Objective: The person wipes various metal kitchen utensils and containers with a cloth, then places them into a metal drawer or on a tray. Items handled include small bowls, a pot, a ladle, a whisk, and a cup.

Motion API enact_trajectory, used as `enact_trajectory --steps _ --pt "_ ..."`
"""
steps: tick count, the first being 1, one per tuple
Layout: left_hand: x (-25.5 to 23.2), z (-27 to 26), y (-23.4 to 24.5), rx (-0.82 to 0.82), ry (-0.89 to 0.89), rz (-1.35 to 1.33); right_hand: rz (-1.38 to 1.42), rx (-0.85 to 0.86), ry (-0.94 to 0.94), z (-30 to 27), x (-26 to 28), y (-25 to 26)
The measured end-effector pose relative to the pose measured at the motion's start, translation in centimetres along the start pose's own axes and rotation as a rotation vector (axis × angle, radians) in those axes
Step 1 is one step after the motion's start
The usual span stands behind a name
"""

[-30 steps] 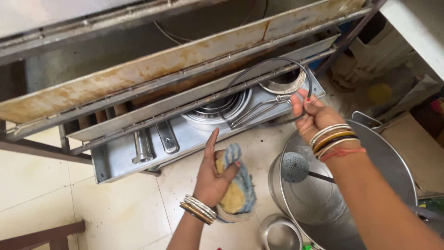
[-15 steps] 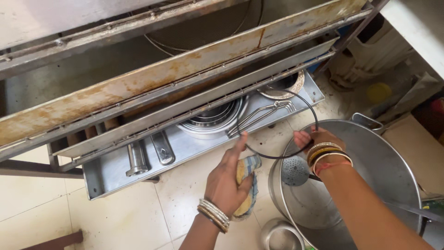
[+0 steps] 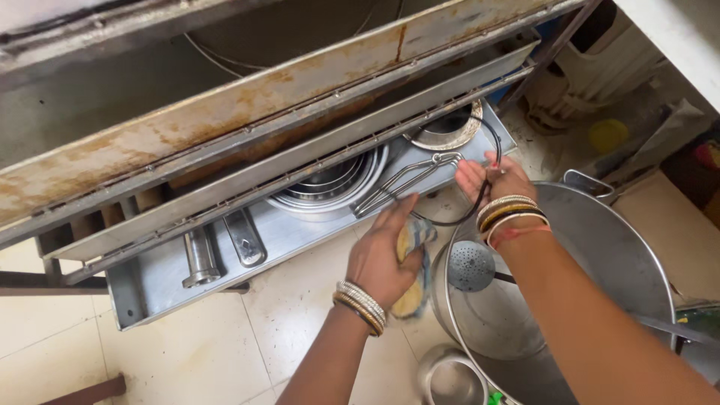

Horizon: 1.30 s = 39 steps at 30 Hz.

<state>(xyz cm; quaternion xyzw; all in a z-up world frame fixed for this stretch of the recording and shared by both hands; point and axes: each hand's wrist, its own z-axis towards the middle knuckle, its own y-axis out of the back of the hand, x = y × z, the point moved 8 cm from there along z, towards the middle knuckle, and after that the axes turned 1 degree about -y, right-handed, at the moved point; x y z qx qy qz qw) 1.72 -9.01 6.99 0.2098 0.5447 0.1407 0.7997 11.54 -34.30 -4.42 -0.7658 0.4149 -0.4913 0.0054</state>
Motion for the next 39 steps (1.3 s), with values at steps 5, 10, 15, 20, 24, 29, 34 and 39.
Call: enact_trajectory --steps 5,10,15,20,24,29,34,39 --pt "2.1 2.0 -1.3 0.205 0.222 0.318 -0.395 0.038 0.169 -1.2 2.1 -1.4" --pt "6.3 3.4 1.0 -0.104 0.438 0.073 -0.967 -0.070 0.084 1.2 1.7 -1.9" --pt "8.9 2.2 -1.7 -0.098 0.734 -0.642 -0.864 -0.106 0.053 3.3 1.6 -1.2" --pt "6.9 3.9 -0.2 -0.129 0.613 -0.080 -0.416 -0.182 0.131 4.9 2.0 -0.6" --pt "5.5 6.6 -0.9 0.019 0.578 0.228 -1.210 0.058 0.667 2.7 2.5 -5.2" --pt "4.5 6.5 -2.3 0.152 0.604 0.288 -1.832 0.347 0.840 -0.4 0.5 -8.8" --pt "5.3 4.7 -4.0 0.367 0.709 0.250 -2.016 0.099 0.700 -1.7 1.2 -8.3" --pt "5.5 4.1 -3.0 0.254 0.613 0.187 -1.957 -0.008 0.925 -3.3 2.6 -8.6"
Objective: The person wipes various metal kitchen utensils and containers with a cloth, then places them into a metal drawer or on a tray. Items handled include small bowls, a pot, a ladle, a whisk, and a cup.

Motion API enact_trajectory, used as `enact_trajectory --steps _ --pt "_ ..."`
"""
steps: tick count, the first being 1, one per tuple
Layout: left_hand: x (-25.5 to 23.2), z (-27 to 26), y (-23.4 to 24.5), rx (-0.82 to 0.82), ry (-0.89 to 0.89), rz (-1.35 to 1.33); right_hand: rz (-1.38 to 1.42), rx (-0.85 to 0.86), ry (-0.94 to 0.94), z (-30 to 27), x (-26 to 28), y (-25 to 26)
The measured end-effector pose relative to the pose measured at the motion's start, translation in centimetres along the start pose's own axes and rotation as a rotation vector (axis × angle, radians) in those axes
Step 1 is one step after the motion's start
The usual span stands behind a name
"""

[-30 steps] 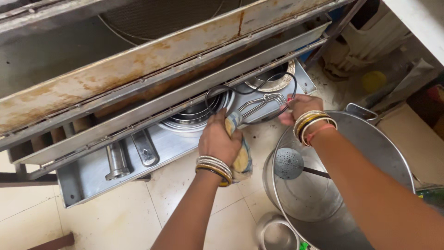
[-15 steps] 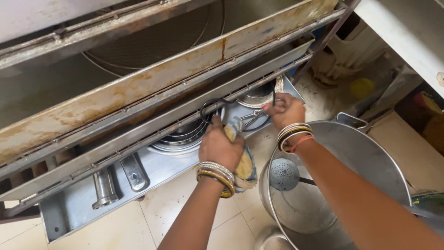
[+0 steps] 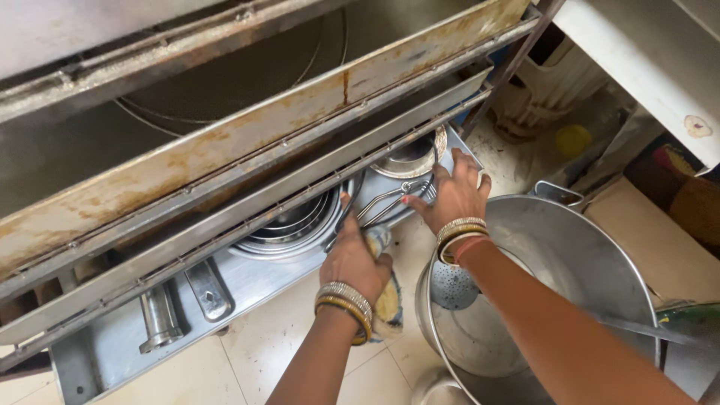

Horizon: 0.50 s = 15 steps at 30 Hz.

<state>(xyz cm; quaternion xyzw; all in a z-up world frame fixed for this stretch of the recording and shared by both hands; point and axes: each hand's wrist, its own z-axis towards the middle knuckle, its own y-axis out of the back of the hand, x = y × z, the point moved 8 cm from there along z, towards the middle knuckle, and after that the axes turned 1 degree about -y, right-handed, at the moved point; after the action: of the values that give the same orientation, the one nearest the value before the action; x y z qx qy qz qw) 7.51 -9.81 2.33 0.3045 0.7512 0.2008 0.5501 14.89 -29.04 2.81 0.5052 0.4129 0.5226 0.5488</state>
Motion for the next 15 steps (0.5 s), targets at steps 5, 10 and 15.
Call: enact_trajectory --steps 5,10,15 --pt "1.3 -0.7 -0.1 -0.168 -0.125 -0.111 0.083 0.075 0.097 -1.9 -0.3 -0.9" --pt "2.9 0.0 -0.1 -0.330 -0.211 -0.499 0.078 0.082 0.106 -2.5 -0.1 -1.0" --pt "6.4 1.4 -2.2 -0.106 0.123 -1.256 0.169 -0.110 0.274 -4.3 1.0 0.9"
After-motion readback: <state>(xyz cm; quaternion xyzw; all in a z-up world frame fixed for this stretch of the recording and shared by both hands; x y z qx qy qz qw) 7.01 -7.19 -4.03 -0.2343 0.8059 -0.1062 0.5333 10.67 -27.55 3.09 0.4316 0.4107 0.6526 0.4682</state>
